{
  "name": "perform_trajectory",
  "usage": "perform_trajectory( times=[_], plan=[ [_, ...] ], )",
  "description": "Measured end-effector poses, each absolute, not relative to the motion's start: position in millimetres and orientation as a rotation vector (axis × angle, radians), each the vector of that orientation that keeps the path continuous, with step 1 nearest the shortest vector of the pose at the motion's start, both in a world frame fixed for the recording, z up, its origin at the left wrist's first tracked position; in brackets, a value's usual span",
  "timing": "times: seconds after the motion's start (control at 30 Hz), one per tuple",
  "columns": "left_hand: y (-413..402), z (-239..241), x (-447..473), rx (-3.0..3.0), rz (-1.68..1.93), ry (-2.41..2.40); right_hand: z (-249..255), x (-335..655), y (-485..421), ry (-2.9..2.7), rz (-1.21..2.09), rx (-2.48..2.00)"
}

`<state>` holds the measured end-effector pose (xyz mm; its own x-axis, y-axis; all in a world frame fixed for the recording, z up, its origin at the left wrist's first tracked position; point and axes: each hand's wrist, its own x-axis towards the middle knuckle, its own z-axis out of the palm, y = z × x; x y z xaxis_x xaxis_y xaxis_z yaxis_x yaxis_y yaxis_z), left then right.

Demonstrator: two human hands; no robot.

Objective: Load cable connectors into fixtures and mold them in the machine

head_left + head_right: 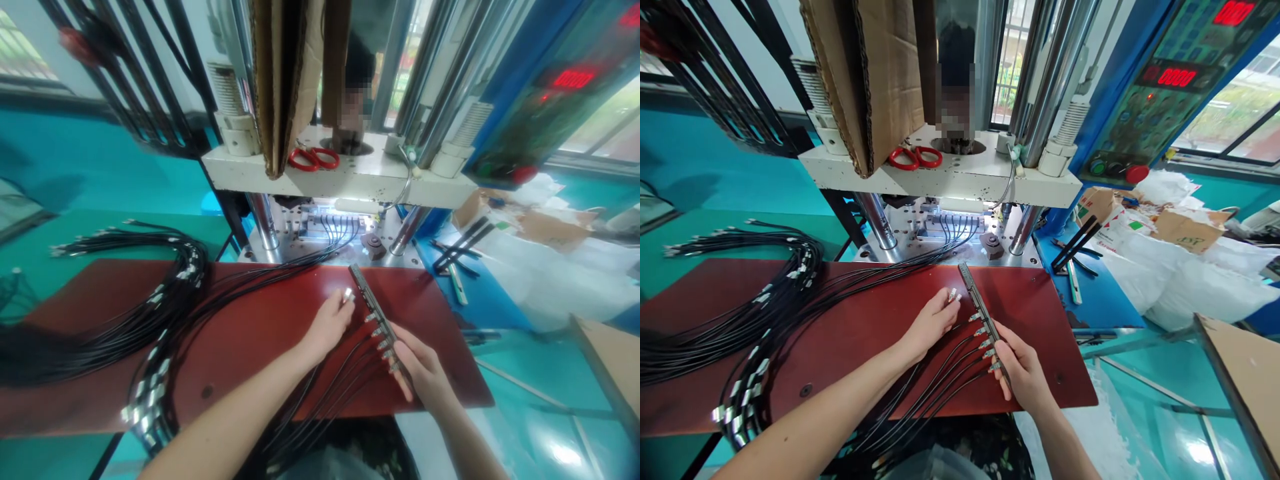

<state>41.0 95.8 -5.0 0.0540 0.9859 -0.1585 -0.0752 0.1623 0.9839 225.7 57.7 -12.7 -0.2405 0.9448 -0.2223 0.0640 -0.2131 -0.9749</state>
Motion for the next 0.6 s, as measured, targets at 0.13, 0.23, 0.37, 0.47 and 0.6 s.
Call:
perform_trajectory(
  times=[0.13,0.23,0.37,0.47,0.6],
  plan=[
    [96.9,-5.0,42.8,1.143,1.007,1.213,-10.0,223.8,56.3,-1.269,1.505,-1.273],
    [97.9,-1.9,43.1,1.075,0.991,1.227,-8.4,222.8,55.9,-1.298,1.472,-1.296],
    [99.6,-0.6,44.6,1.049,0.997,1.233,-8.2,222.3,57.1,-1.350,1.453,-1.345],
    [101.2,-4.1,45.3,1.037,1.007,1.251,-8.7,222.2,59.7,-1.435,1.445,-1.384],
    [103.3,-10.8,43.2,1.099,1.045,1.246,-10.2,222.5,64.2,-1.617,1.442,-1.425]
  ],
)
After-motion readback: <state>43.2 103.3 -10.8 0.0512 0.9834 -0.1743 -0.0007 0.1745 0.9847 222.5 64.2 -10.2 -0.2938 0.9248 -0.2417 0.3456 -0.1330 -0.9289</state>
